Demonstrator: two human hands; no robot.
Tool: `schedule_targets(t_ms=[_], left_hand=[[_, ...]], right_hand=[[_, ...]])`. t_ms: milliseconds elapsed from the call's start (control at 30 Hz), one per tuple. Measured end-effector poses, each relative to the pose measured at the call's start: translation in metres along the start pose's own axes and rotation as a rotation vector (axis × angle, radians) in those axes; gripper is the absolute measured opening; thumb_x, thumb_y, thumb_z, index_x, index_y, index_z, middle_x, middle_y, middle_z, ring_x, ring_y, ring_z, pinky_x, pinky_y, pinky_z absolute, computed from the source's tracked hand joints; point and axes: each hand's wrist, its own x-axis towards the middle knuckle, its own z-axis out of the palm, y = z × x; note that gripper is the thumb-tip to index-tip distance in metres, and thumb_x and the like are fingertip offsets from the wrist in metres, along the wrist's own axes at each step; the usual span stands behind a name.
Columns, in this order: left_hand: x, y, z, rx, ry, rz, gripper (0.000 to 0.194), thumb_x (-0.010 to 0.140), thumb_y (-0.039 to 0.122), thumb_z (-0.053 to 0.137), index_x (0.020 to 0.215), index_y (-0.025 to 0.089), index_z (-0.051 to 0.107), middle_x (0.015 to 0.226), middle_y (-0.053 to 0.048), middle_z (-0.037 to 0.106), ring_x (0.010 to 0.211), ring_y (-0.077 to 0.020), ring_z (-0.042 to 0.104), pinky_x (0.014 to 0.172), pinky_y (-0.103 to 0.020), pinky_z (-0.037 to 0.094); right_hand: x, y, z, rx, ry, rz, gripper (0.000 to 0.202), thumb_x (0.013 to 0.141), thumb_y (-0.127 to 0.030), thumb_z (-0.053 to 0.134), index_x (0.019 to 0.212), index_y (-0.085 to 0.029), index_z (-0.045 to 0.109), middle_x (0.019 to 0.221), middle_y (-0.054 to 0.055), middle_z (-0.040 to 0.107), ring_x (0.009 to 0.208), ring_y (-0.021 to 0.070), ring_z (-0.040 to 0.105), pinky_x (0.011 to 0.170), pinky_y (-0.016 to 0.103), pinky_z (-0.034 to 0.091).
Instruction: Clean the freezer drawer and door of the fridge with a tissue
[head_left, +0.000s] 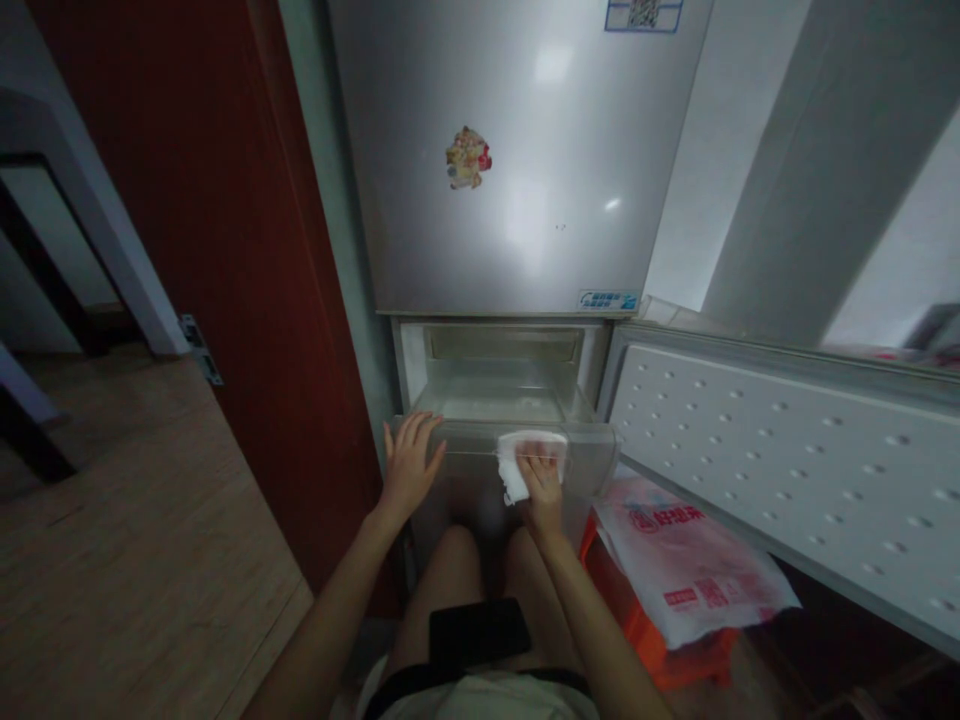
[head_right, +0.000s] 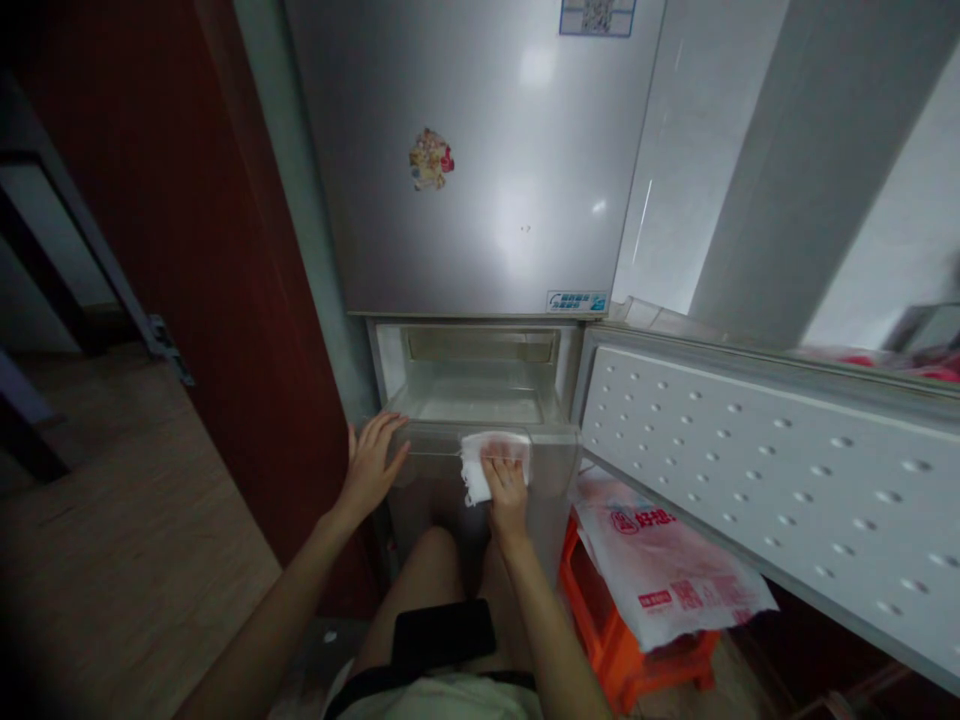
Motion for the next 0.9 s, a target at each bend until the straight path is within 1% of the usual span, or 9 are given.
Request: schedule_targets(t_ms=[100, 200, 400, 500, 600, 700, 767, 800, 900], left_hand=[[0.0, 0.0, 0.0, -0.006, -0.004, 0.0, 0.037, 0.097, 0.035, 0.04, 0.132, 0.024, 0.049, 0.14, -0.013, 0.053, 0.137, -0.0284, 0.042, 0.117, -0.067, 0.012], [0.0, 0.0, 0.001, -0.011, 0.001, 0.0, 0.037, 0.097, 0.034, 0.041, 0.131, 0.024, 0.05, 0.139, -0.013, 0.054, 0.136, -0.0285, 0.043, 0.117, -0.067, 0.01], [0.0, 0.001, 0.002, 0.004, 0.008, 0.001, 0.037, 0.097, 0.035, 0.042, 0.131, 0.022, 0.049, 0.139, -0.014, 0.054, 0.136, -0.0285, 0.043, 0.117, -0.067, 0.009], [0.0, 0.001, 0.002, 0.009, 0.015, -0.003, 0.037, 0.097, 0.036, 0.042, 0.13, 0.022, 0.05, 0.139, -0.014, 0.054, 0.135, -0.029, 0.043, 0.117, -0.067, 0.009], [0.0, -0.001, 0.003, 0.006, 0.009, -0.002, 0.037, 0.096, 0.036, 0.042, 0.13, 0.022, 0.05, 0.138, -0.014, 0.054, 0.135, -0.0291, 0.043, 0.117, -0.066, 0.009], [0.0, -0.003, 0.003, -0.004, -0.008, 0.0, 0.039, 0.095, 0.034, 0.042, 0.131, 0.021, 0.05, 0.139, -0.015, 0.054, 0.136, -0.0296, 0.042, 0.117, -0.067, 0.009], [0.0, -0.003, 0.003, -0.005, -0.01, 0.005, 0.039, 0.095, 0.034, 0.042, 0.131, 0.02, 0.05, 0.139, -0.015, 0.054, 0.136, -0.0299, 0.042, 0.116, -0.067, 0.008], [0.0, -0.004, 0.003, -0.004, -0.009, 0.009, 0.039, 0.095, 0.034, 0.042, 0.131, 0.02, 0.05, 0.139, -0.015, 0.054, 0.136, -0.0298, 0.042, 0.116, -0.067, 0.008], [0.0, -0.003, 0.003, 0.004, 0.001, 0.02, 0.039, 0.096, 0.035, 0.041, 0.131, 0.02, 0.05, 0.138, -0.015, 0.055, 0.135, -0.0291, 0.043, 0.117, -0.066, 0.009]], right_hand=[[-0.001, -0.002, 0.015, -0.014, 0.045, 0.031, 0.057, 0.092, -0.004, 0.035, 0.144, -0.023, 0.046, 0.143, 0.011, 0.049, 0.146, 0.0218, 0.027, 0.119, 0.057, 0.024], [-0.002, -0.013, 0.031, -0.02, 0.076, 0.072, 0.058, 0.091, -0.003, 0.033, 0.144, -0.023, 0.047, 0.144, 0.012, 0.048, 0.147, 0.0229, 0.022, 0.118, 0.061, 0.021], [0.006, -0.05, 0.054, 0.003, 0.049, 0.157, 0.063, 0.092, -0.005, 0.032, 0.153, -0.019, 0.028, 0.153, 0.015, 0.034, 0.15, 0.0258, 0.012, 0.118, 0.064, 0.011], [0.008, -0.07, 0.066, 0.019, 0.012, 0.158, 0.064, 0.093, -0.005, 0.031, 0.154, -0.02, 0.025, 0.155, 0.014, 0.031, 0.15, 0.0251, 0.013, 0.119, 0.062, 0.013], [0.003, -0.09, 0.084, 0.038, -0.042, 0.107, 0.061, 0.093, -0.004, 0.032, 0.151, -0.021, 0.034, 0.151, 0.011, 0.039, 0.149, 0.0214, 0.017, 0.12, 0.057, 0.018], [-0.004, -0.103, 0.101, 0.046, -0.099, 0.056, 0.057, 0.09, -0.003, 0.035, 0.145, -0.018, 0.045, 0.144, 0.011, 0.048, 0.149, 0.0208, 0.019, 0.121, 0.056, 0.02], [-0.007, -0.103, 0.103, 0.042, -0.143, 0.024, 0.055, 0.09, -0.004, 0.039, 0.143, -0.016, 0.048, 0.143, 0.012, 0.049, 0.148, 0.0231, 0.02, 0.12, 0.057, 0.02], [-0.007, -0.1, 0.1, 0.038, -0.168, 0.001, 0.055, 0.09, -0.004, 0.041, 0.143, -0.016, 0.048, 0.144, 0.013, 0.049, 0.148, 0.0238, 0.021, 0.12, 0.057, 0.021], [-0.002, -0.082, 0.08, 0.025, -0.256, -0.127, 0.054, 0.093, -0.007, 0.044, 0.145, -0.02, 0.044, 0.146, 0.009, 0.047, 0.148, 0.0218, 0.023, 0.12, 0.053, 0.026]])
